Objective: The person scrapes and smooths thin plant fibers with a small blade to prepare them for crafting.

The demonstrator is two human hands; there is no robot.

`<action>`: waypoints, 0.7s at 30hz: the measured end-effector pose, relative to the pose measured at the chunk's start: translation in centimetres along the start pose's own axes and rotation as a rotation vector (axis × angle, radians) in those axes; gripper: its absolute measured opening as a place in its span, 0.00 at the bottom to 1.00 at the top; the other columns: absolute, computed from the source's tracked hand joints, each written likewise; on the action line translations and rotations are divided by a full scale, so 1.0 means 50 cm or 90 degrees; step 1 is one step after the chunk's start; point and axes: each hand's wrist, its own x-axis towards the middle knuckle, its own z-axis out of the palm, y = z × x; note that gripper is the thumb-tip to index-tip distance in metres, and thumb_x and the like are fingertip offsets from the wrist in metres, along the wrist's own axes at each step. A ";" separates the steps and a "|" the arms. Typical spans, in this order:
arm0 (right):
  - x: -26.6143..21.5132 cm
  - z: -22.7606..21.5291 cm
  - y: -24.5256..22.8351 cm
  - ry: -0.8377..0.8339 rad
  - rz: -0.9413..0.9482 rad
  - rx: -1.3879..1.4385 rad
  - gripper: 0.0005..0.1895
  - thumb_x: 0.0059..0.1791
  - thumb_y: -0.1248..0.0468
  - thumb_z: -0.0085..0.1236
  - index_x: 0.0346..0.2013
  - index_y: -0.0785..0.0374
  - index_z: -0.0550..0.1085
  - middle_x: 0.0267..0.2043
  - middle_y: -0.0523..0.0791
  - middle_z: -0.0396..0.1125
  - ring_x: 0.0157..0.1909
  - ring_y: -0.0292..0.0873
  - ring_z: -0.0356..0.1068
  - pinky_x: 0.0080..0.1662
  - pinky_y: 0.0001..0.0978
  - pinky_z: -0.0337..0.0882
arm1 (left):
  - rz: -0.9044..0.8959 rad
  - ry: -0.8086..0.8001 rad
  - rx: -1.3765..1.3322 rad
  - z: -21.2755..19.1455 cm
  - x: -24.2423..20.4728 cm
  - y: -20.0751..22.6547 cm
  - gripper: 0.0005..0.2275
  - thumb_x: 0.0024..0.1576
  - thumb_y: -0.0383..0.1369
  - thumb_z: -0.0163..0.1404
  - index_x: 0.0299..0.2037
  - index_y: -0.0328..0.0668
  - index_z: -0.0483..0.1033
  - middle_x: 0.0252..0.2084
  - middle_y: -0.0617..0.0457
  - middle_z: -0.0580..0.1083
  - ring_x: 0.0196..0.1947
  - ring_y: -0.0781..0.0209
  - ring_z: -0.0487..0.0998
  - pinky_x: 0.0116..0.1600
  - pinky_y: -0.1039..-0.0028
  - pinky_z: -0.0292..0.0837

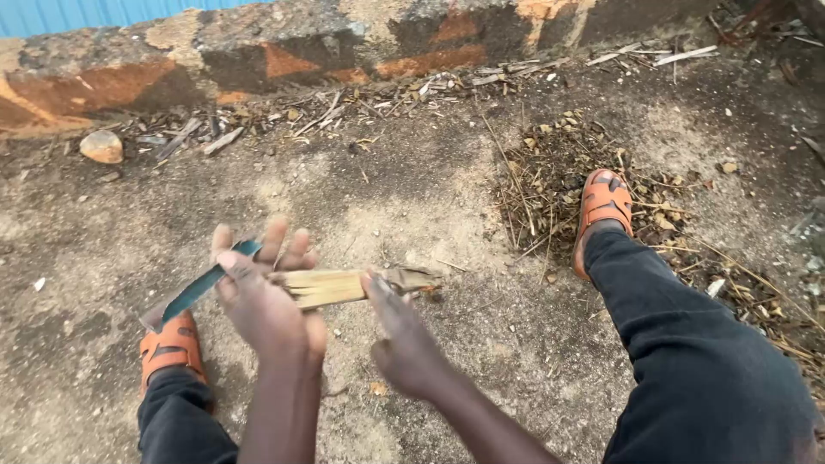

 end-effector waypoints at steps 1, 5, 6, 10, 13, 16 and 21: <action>0.012 -0.001 0.019 -0.003 -0.002 0.004 0.51 0.33 0.70 0.50 0.74 0.66 0.54 0.65 0.56 0.61 0.48 0.56 0.68 0.38 0.18 0.76 | 0.001 0.005 0.001 -0.006 0.004 -0.010 0.25 0.65 0.49 0.35 0.71 0.52 0.53 0.50 0.42 0.78 0.40 0.53 0.82 0.40 0.64 0.79; 0.043 0.013 0.072 -0.115 0.714 0.501 0.22 0.50 0.72 0.46 0.58 0.59 0.72 0.49 0.49 0.74 0.22 0.36 0.60 0.21 0.26 0.64 | 0.001 -0.042 -0.028 -0.019 0.001 -0.013 0.26 0.65 0.49 0.39 0.70 0.51 0.54 0.50 0.42 0.77 0.39 0.51 0.82 0.41 0.63 0.79; 0.047 0.018 0.089 -0.075 0.793 0.488 0.16 0.51 0.69 0.52 0.53 0.59 0.77 0.44 0.48 0.76 0.22 0.37 0.61 0.23 0.29 0.64 | 0.006 -0.051 -0.004 -0.010 -0.003 -0.014 0.26 0.64 0.49 0.39 0.70 0.49 0.55 0.50 0.40 0.77 0.39 0.50 0.83 0.42 0.62 0.79; 0.029 0.051 0.098 -0.125 0.742 0.505 0.08 0.50 0.65 0.60 0.40 0.63 0.83 0.42 0.46 0.77 0.27 0.33 0.66 0.30 0.26 0.71 | -0.017 -0.044 0.037 0.016 -0.020 -0.001 0.26 0.63 0.51 0.39 0.69 0.51 0.56 0.49 0.42 0.78 0.39 0.51 0.83 0.42 0.63 0.80; 0.034 0.059 0.090 -0.116 0.687 0.522 0.07 0.48 0.64 0.61 0.40 0.59 0.82 0.37 0.47 0.78 0.29 0.31 0.70 0.32 0.21 0.72 | -0.012 -0.067 0.031 0.009 -0.017 -0.005 0.26 0.63 0.50 0.40 0.68 0.50 0.57 0.48 0.42 0.78 0.40 0.51 0.83 0.43 0.62 0.81; 0.041 0.064 0.083 -0.103 0.716 0.560 0.07 0.47 0.64 0.61 0.38 0.60 0.82 0.35 0.44 0.76 0.28 0.34 0.67 0.31 0.24 0.72 | -0.011 -0.082 0.019 0.008 -0.015 -0.007 0.26 0.63 0.50 0.40 0.68 0.48 0.58 0.47 0.42 0.78 0.40 0.50 0.84 0.43 0.63 0.81; 0.060 0.063 0.067 -0.176 0.677 0.394 0.08 0.52 0.61 0.55 0.35 0.60 0.78 0.39 0.42 0.66 0.32 0.35 0.63 0.36 0.28 0.72 | 0.000 -0.101 0.015 0.007 -0.016 -0.010 0.25 0.64 0.50 0.41 0.67 0.45 0.59 0.47 0.41 0.78 0.40 0.49 0.83 0.43 0.62 0.80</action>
